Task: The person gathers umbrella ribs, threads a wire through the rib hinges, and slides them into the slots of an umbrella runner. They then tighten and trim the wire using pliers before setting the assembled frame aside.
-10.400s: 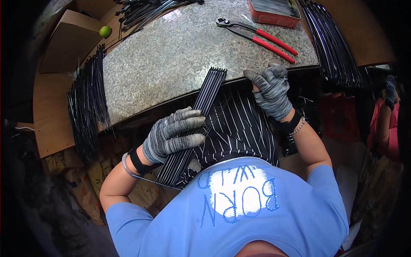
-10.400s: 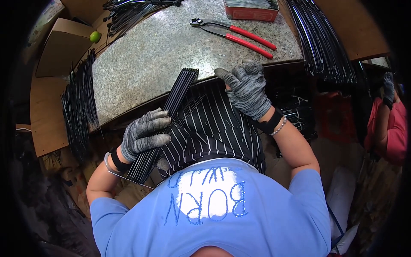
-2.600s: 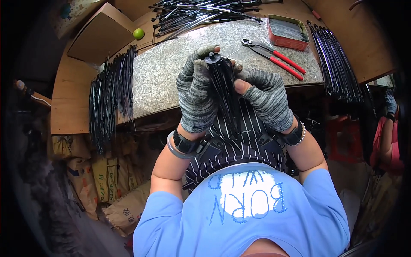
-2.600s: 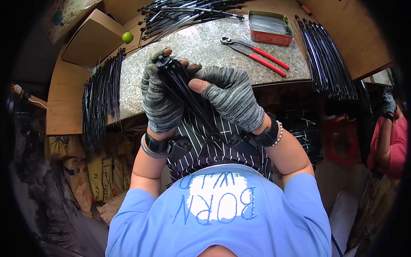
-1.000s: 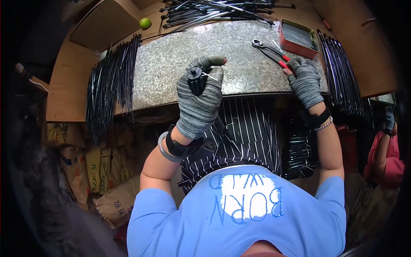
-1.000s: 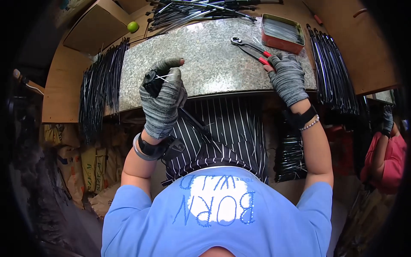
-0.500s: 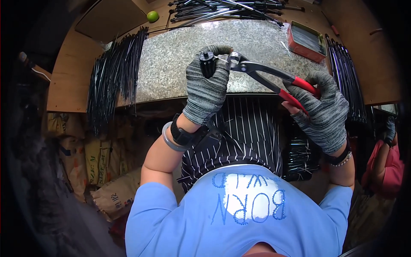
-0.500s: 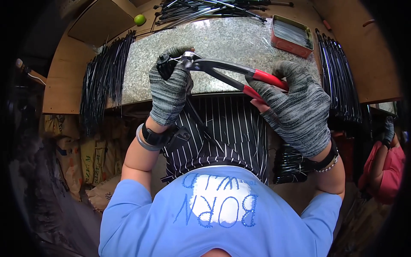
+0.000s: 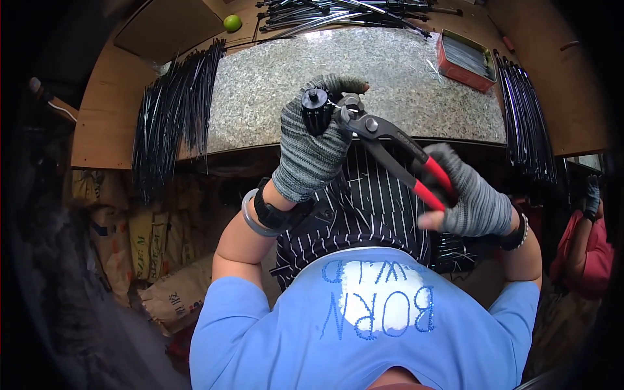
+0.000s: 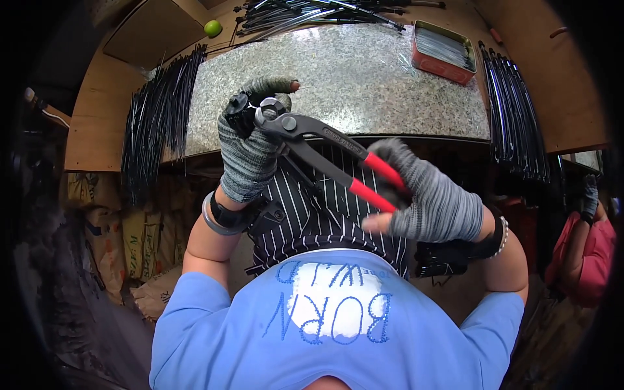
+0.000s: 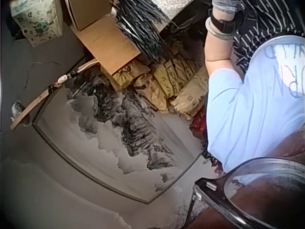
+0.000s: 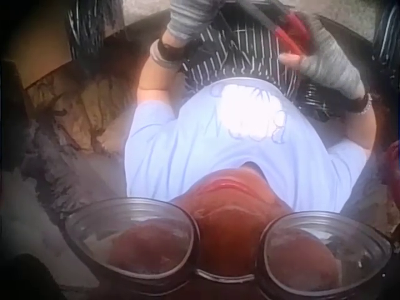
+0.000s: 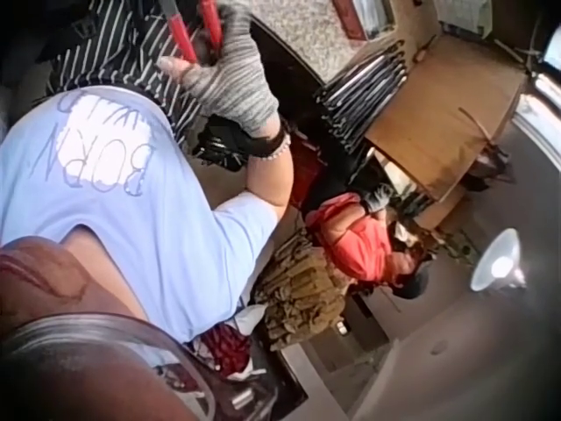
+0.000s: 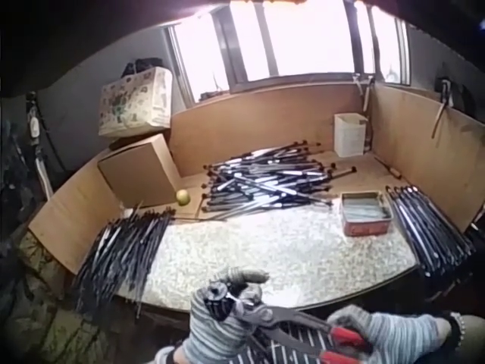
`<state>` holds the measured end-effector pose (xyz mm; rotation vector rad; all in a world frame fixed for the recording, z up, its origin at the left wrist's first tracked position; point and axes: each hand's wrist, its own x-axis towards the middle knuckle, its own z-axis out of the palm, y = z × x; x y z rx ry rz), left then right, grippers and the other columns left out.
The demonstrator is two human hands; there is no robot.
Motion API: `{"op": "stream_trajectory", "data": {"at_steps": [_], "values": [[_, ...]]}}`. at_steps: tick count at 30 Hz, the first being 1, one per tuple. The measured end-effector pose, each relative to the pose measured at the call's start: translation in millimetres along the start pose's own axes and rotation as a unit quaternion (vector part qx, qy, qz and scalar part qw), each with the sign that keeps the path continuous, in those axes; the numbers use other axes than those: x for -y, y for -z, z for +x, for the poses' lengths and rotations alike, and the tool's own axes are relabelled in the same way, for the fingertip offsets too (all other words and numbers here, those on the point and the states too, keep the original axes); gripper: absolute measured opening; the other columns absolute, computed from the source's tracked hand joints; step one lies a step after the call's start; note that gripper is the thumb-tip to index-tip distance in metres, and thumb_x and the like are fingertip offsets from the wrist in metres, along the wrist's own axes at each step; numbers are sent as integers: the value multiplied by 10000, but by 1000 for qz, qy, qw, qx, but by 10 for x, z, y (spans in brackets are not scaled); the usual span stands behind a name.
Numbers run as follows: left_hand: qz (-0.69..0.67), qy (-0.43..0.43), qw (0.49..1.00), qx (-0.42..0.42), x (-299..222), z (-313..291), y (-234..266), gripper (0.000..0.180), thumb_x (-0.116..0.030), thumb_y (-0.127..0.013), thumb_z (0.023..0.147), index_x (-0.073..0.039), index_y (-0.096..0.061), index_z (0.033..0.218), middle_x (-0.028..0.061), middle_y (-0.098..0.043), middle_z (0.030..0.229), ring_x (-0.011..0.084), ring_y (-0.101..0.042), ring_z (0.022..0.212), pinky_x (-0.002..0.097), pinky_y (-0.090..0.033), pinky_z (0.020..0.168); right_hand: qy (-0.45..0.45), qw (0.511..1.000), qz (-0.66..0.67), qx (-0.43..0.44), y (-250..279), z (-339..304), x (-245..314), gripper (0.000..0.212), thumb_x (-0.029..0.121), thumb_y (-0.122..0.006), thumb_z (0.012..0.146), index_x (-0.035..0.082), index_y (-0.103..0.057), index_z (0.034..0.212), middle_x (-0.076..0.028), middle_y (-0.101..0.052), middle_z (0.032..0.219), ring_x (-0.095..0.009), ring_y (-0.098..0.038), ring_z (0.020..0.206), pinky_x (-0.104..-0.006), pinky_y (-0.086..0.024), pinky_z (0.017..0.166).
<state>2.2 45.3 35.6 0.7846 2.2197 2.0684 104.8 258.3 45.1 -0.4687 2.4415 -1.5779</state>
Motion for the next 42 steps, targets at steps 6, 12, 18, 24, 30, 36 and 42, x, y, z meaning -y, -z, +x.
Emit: {"op": "stream_trajectory", "data": {"at_steps": [6,12,18,24,30,36,42], "values": [[24,50,998,38,-45,-4,59,208,-120,-572,815,-30,-600,1001,77,-633,877,126,-603,806,254,-486,728,116,971,-198,-65,136,-21,-15,688,397,-746,630,11,-473,1130,-173,-575,975,-282,-602,850,-326,-479,752],[-19,-17,1000,2,49,9,-2,290,-130,-646,755,6,-580,1002,99,-627,943,61,-550,631,181,-443,542,81,987,-134,-31,34,0,-33,658,346,-731,667,13,-445,1158,-132,-584,864,-259,-602,764,-339,-485,682],[24,-35,998,37,-14,-4,23,192,-89,-552,819,-36,-607,995,73,-634,877,120,-601,827,250,-483,735,-195,913,277,227,211,-22,60,575,238,-673,734,7,-414,1192,-120,-596,905,-250,-607,778,-337,-479,659],[-36,58,997,22,-5,13,-38,223,-104,-540,829,6,-574,1020,42,-606,725,60,-518,571,191,-410,510,115,981,-140,-70,-7,39,-217,471,233,-563,815,11,-431,1209,-95,-594,789,-209,-599,689,-315,-485,689],[-67,55,996,29,-21,-3,-88,237,-103,-486,854,30,-552,1039,35,-595,661,26,-432,409,159,-331,374,36,996,-83,-6,120,1,-142,421,278,-504,860,15,-462,1186,-83,-588,740,-201,-590,638,-297,-478,662],[-16,-5,999,41,80,-3,-107,233,-106,-493,856,22,-557,1041,30,-607,688,30,-438,412,162,-343,379,-111,989,-96,37,287,15,-21,428,387,-495,854,15,-531,1063,-96,-575,660,-206,-564,565,-280,-445,565],[127,-55,988,61,-23,55,-103,236,-16,-523,810,-25,-566,1041,42,-618,722,94,-600,689,222,-481,627,-223,912,-340,49,388,57,280,386,371,-499,857,20,-548,1012,-167,-579,714,-282,-596,653,-351,-470,623]]}}
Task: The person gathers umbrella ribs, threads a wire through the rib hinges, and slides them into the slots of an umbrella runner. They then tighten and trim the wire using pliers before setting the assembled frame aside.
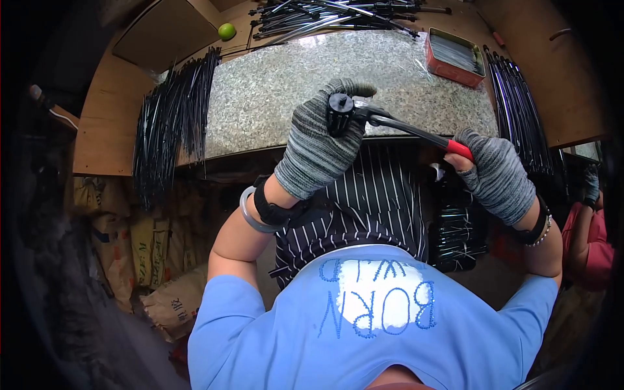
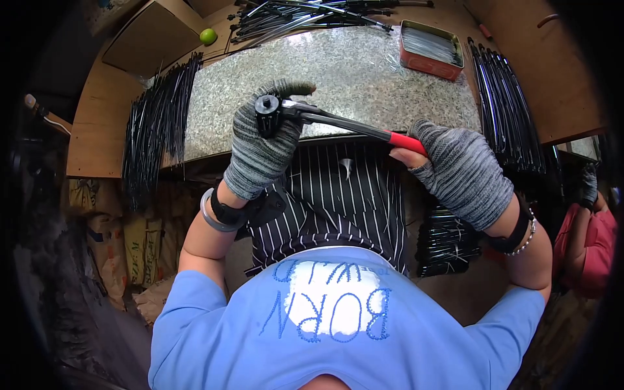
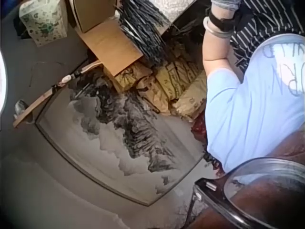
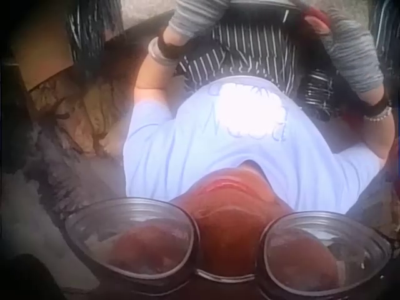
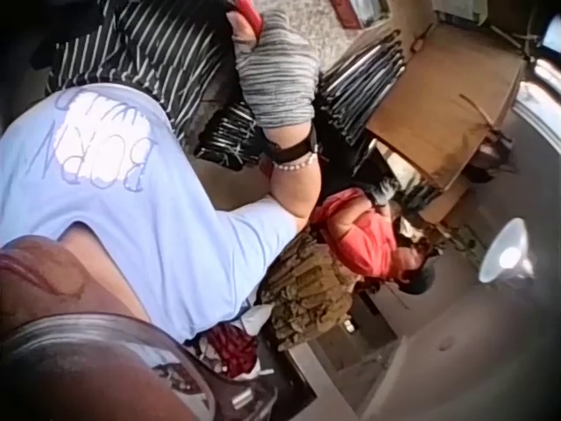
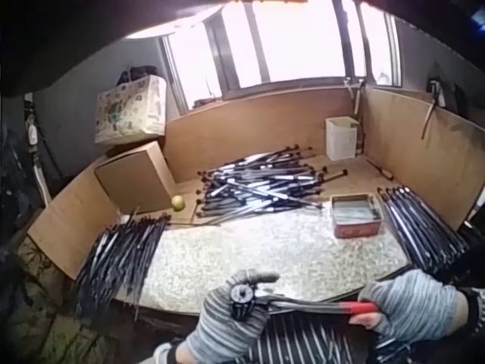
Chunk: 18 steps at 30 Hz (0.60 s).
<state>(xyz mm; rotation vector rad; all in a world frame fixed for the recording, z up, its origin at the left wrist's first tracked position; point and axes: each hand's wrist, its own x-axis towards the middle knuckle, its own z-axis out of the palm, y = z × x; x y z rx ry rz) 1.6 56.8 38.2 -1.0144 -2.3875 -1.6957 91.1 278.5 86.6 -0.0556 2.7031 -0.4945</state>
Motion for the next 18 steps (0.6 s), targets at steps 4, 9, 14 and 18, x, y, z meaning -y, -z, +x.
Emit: {"op": "stream_trajectory", "data": {"at_steps": [4,9,14,18], "values": [[-139,36,990,-10,38,123,184,298,-126,-498,865,7,-500,1131,-26,-507,563,17,-435,446,176,-382,422,135,956,76,-248,-359,185,-266,391,353,-517,845,16,-527,1042,-208,-585,834,-319,-597,726,-389,-472,646],[-627,-18,777,58,228,245,453,375,-254,-500,872,-17,-459,1160,-30,-484,585,36,-476,523,223,-427,522,-12,952,-82,-294,-820,689,-903,493,327,-554,819,29,-437,1195,-227,-514,1062,-361,-523,950,-409,-429,810],[-684,114,694,-193,-164,330,18,494,-437,-498,849,-23,-475,1119,4,-559,687,98,-524,564,262,-455,609,220,881,116,-402,-781,805,-437,529,312,-567,830,45,-396,1254,-168,-491,1175,-288,-475,1091,-377,-374,931],[-654,287,691,-114,126,19,-294,535,-539,-528,783,-50,-525,1001,34,-581,744,165,-572,637,307,-476,641,285,575,716,-276,-336,716,497,547,326,-568,835,-11,-398,1231,-149,-494,1192,-210,-495,1091,-345,-437,869]]}}
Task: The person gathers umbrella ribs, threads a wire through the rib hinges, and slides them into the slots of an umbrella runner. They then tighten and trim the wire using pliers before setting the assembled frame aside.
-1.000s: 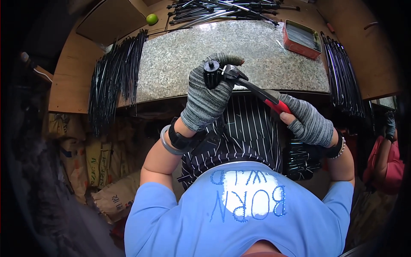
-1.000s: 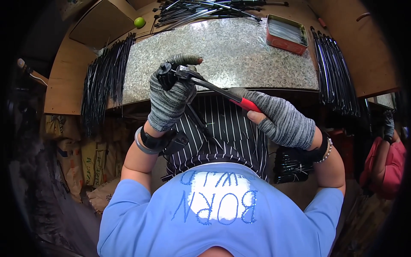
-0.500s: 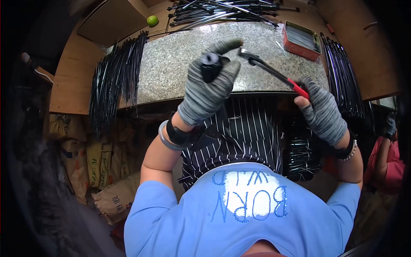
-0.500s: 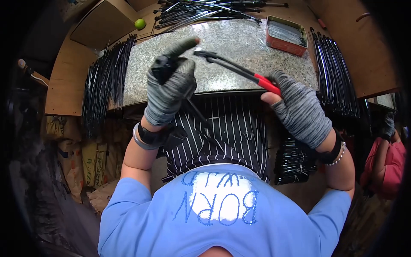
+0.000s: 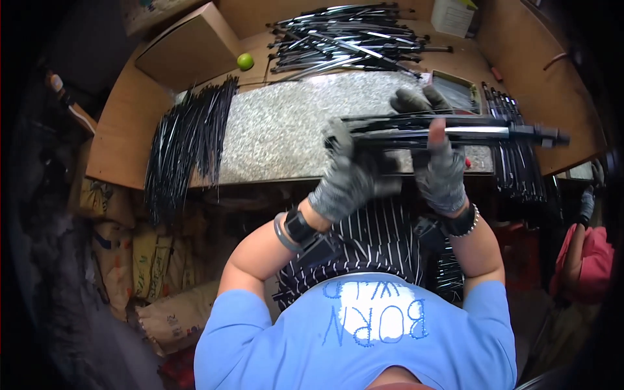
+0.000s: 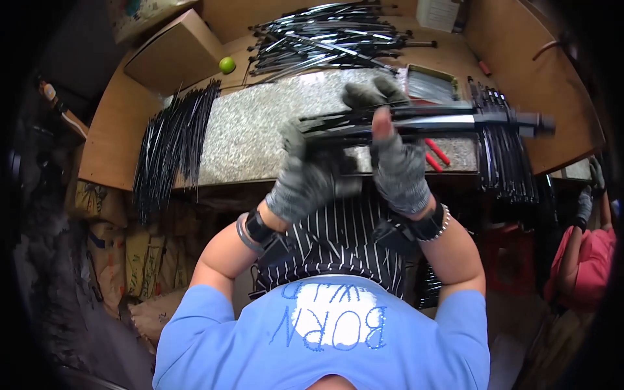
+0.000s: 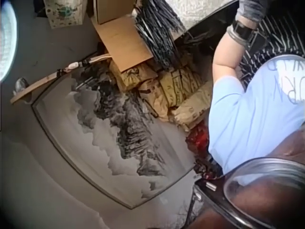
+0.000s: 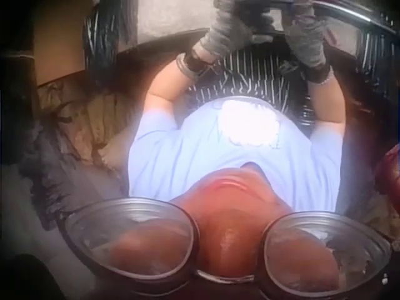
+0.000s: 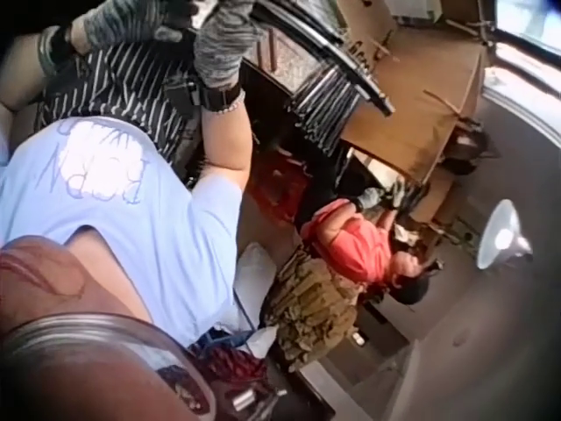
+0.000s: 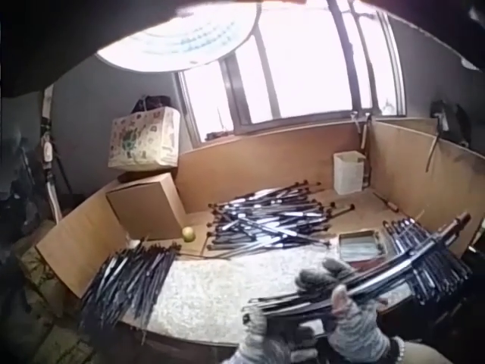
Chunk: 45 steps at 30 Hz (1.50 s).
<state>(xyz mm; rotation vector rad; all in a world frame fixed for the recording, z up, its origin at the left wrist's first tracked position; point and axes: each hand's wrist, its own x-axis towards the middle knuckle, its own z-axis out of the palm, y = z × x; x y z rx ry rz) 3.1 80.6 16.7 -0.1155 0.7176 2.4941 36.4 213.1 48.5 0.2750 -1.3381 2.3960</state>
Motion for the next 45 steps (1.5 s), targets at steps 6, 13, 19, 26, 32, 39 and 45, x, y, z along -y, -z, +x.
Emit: {"op": "stream_trajectory", "data": {"at_steps": [6,13,19,26,32,39,45], "values": [[408,-121,891,160,-416,-187,-315,250,-217,-639,792,-56,-580,975,28,-573,847,106,-552,741,250,-471,674,-133,939,-282,148,67,313,54,332,247,-566,848,-4,-539,1063,-109,-549,1093,-166,-518,1022,-291,-426,860],[474,-320,804,166,-628,88,-692,282,-63,-672,746,-40,-557,1002,20,-561,870,85,-547,806,223,-458,722,64,908,-380,162,-83,295,-33,435,266,-657,777,49,-504,1122,-104,-587,970,-145,-569,815,-268,-473,734],[438,-395,795,143,-634,166,-754,327,-56,-691,724,-37,-548,1017,28,-565,881,93,-557,837,236,-467,737,299,867,-397,-17,-40,203,37,447,245,-675,764,9,-493,1097,-71,-553,951,-112,-526,835,-262,-439,787],[479,-378,763,215,-686,206,-713,371,9,-661,734,-52,-530,1075,47,-608,939,136,-590,861,264,-496,785,-50,902,-415,106,-63,201,328,489,273,-651,783,64,-449,1176,-73,-567,846,-132,-560,763,-254,-466,699],[491,-338,761,256,-721,165,-870,422,-6,-666,732,-54,-509,1121,54,-608,937,138,-588,888,271,-493,790,58,965,-251,44,-44,332,233,384,211,-636,800,55,-500,1124,-59,-588,864,-123,-567,809,-242,-458,730],[452,-341,768,299,-744,244,-896,469,-38,-672,734,-49,-479,1161,57,-616,928,126,-588,879,274,-491,793,146,954,-262,15,-15,263,55,277,89,-553,852,31,-494,1116,-37,-591,967,-104,-555,887,-234,-437,819],[474,-308,767,305,-760,277,-919,425,-3,-632,756,-48,-480,1151,82,-592,1018,169,-575,943,304,-479,835,239,921,-307,14,-64,285,-92,262,67,-533,859,40,-475,1113,-49,-574,1003,-103,-551,886,-235,-446,794]]}}
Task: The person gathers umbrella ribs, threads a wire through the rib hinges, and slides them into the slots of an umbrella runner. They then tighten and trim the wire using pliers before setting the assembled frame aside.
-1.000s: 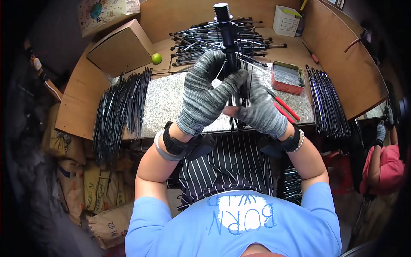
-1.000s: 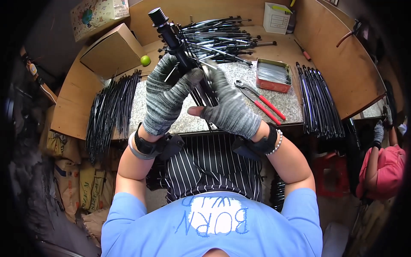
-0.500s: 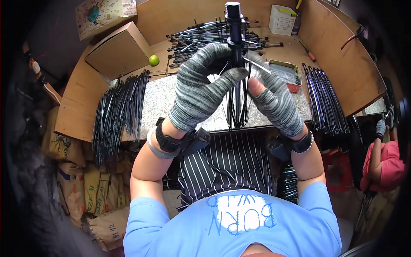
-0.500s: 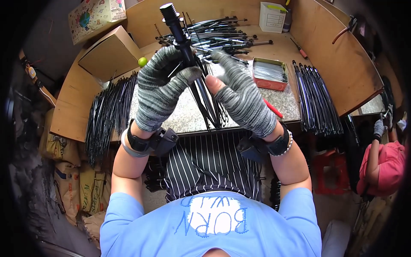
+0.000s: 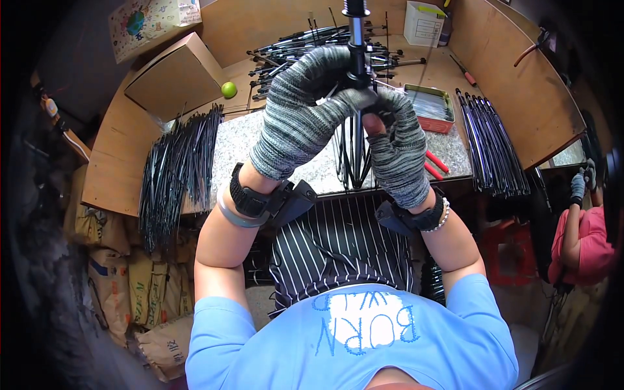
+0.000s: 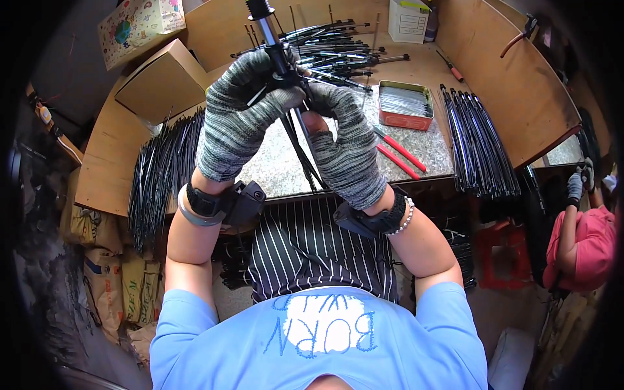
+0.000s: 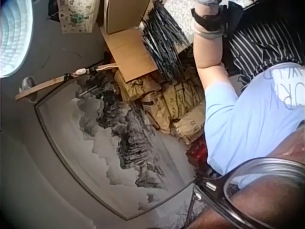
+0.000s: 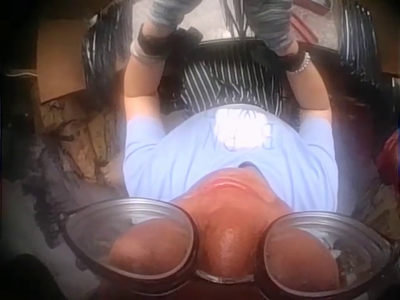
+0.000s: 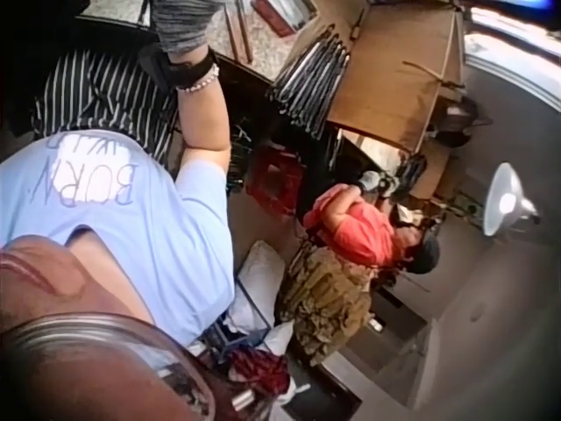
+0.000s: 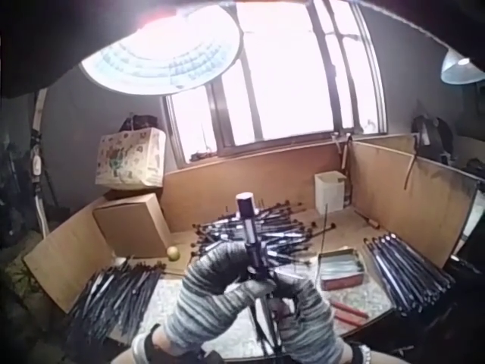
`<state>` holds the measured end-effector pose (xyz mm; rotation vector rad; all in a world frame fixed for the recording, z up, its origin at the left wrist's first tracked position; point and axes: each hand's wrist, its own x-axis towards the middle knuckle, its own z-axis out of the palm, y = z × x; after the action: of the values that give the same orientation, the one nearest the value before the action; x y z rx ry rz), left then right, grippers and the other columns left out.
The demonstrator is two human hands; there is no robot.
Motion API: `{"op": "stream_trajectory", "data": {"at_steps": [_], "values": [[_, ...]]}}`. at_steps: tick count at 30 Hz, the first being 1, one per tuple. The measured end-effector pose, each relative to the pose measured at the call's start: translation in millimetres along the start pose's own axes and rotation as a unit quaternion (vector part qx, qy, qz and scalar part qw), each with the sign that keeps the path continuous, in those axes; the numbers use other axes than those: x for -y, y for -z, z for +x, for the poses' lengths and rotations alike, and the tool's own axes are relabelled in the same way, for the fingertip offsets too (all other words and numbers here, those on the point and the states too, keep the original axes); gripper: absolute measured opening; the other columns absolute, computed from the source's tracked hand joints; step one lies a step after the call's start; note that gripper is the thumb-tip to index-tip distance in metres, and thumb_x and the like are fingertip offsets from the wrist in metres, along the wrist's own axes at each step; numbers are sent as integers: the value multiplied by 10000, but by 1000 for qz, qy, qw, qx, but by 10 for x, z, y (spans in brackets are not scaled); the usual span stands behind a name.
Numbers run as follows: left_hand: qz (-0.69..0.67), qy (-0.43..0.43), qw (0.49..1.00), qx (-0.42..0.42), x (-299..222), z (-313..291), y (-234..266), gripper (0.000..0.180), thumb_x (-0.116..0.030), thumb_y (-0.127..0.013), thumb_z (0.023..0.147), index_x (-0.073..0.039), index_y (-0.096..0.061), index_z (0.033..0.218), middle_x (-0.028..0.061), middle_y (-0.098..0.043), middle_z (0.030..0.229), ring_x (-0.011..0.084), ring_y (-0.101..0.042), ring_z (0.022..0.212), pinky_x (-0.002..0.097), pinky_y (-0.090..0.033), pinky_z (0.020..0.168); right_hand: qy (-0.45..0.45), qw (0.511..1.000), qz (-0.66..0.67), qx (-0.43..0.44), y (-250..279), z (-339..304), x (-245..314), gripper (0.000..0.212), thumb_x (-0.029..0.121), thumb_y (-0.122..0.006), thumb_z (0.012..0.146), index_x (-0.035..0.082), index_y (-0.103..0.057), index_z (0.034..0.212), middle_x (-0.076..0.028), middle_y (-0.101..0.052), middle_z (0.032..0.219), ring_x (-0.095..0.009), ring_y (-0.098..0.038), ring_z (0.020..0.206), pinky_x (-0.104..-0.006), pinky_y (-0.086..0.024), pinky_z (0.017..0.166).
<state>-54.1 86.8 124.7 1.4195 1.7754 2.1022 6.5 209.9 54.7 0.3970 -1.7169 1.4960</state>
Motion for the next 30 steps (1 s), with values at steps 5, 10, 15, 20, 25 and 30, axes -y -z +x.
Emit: {"op": "stream_trajectory", "data": {"at_steps": [5,10,15,20,25,30], "values": [[-31,-5,999,4,40,-31,10,358,-14,-619,767,-37,-512,1107,104,-582,1066,200,-559,994,328,-463,863,-81,996,22,9,-4,-32,19,257,114,-530,869,49,-454,1106,-47,-564,986,-94,-539,888,-227,-446,769],[-21,-6,999,26,45,-13,9,329,-12,-602,784,-39,-518,1101,73,-584,1034,154,-547,992,297,-454,880,-135,989,64,22,-6,-43,33,258,157,-530,873,57,-445,1095,-36,-555,966,-91,-536,882,-223,-445,762],[-37,22,997,62,-16,11,20,342,18,-607,768,-40,-521,1094,73,-579,1048,159,-548,993,301,-452,889,-130,987,97,0,-14,-66,-59,245,177,-540,869,60,-460,1069,-29,-555,943,-85,-535,856,-222,-444,755],[-93,10,996,12,46,-35,32,355,34,-636,737,-34,-532,1070,81,-584,1035,158,-555,978,290,-472,855,-147,985,94,-12,-42,-63,23,225,147,-581,843,54,-460,1008,-26,-550,892,-82,-521,808,-234,-443,725],[-99,-3,995,-15,53,-91,70,351,27,-654,727,-34,-535,1051,80,-593,1002,153,-572,941,287,-496,813,-82,987,134,-43,-106,-97,-23,254,156,-635,804,67,-496,997,-24,-567,930,-94,-538,843,-247,-445,776],[-57,-4,998,-21,7,-124,126,362,12,-669,722,-38,-531,1053,72,-598,977,150,-582,915,299,-501,808,-123,966,225,-37,-37,-101,-62,210,62,-686,740,52,-533,883,-21,-576,842,-83,-546,795,-232,-459,720]]}}
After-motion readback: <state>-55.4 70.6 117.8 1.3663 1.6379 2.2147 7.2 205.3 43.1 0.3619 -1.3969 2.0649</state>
